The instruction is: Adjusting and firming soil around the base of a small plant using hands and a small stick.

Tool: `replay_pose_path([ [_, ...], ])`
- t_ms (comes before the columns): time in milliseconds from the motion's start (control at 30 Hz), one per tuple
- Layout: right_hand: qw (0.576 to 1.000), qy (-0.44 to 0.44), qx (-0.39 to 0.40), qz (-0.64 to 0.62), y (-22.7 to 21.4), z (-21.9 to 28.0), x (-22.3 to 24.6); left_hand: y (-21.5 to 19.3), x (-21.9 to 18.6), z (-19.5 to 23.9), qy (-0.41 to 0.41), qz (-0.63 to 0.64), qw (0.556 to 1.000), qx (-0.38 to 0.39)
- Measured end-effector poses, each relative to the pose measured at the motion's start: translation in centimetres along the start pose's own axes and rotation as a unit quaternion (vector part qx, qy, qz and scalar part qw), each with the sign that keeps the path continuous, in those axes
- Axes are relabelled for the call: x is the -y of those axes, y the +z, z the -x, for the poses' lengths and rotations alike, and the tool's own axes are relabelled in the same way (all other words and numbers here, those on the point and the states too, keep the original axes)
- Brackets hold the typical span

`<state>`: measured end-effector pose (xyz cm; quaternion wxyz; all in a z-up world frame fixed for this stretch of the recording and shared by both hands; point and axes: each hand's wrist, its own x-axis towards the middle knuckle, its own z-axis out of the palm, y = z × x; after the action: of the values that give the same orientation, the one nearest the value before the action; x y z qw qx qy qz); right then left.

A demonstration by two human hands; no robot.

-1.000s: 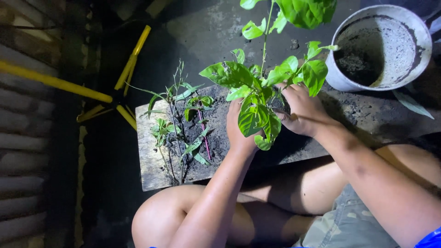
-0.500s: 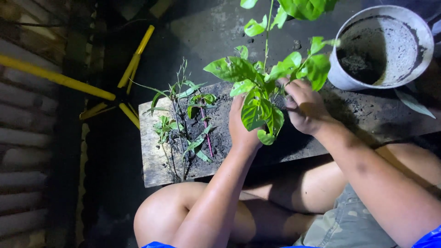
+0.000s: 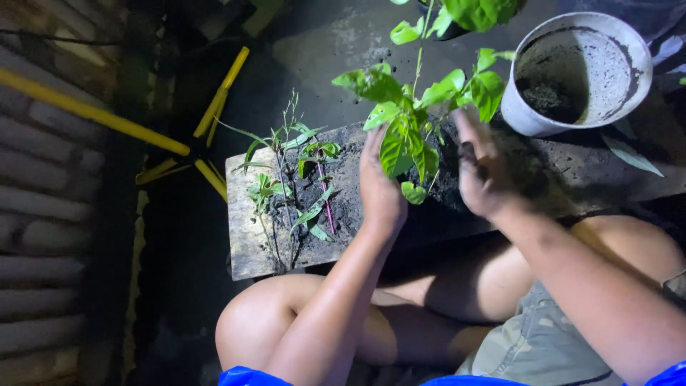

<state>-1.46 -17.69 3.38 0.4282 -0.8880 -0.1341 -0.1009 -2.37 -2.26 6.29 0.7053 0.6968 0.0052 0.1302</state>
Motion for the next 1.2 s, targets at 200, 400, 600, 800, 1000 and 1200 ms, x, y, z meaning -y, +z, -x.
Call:
replay_pose_path([
  [200, 0.978, 0.149, 0.135, 0.049, -6.5, 0.4, -1.1, -4.2, 2.2, -0.9, 0.089, -0.196, 0.975, -0.055],
  [400, 0.89, 0.218, 0.25, 0.312, -6.5, 3.9, -6.9, -4.9, 3.2, 0.0, -0.023, -0.319, 0.947, 0.008],
  [600, 0.905, 0.253, 0.194, 0.282, -2.3, 4.8, -5.6, -4.0, 3.9, 0.8, -0.091, -0.326, 0.94, 0.053],
  [800, 0.968, 0.152, 0.161, 0.117, -1.0, 3.7, 2.5, -2.5, 4.6, 1.8, -0.052, -0.215, 0.971, 0.088],
  [1000, 0.98, 0.056, 0.107, 0.157, 1.9, 3.9, -0.7, -1.9, 5.9, 2.1, -0.018, -0.189, 0.976, 0.103],
  [1200, 0.991, -0.007, 0.091, 0.103, 1.1, 3.9, 0.0, -2.1, 6.9, 1.5, -0.036, -0.139, 0.985, 0.092],
])
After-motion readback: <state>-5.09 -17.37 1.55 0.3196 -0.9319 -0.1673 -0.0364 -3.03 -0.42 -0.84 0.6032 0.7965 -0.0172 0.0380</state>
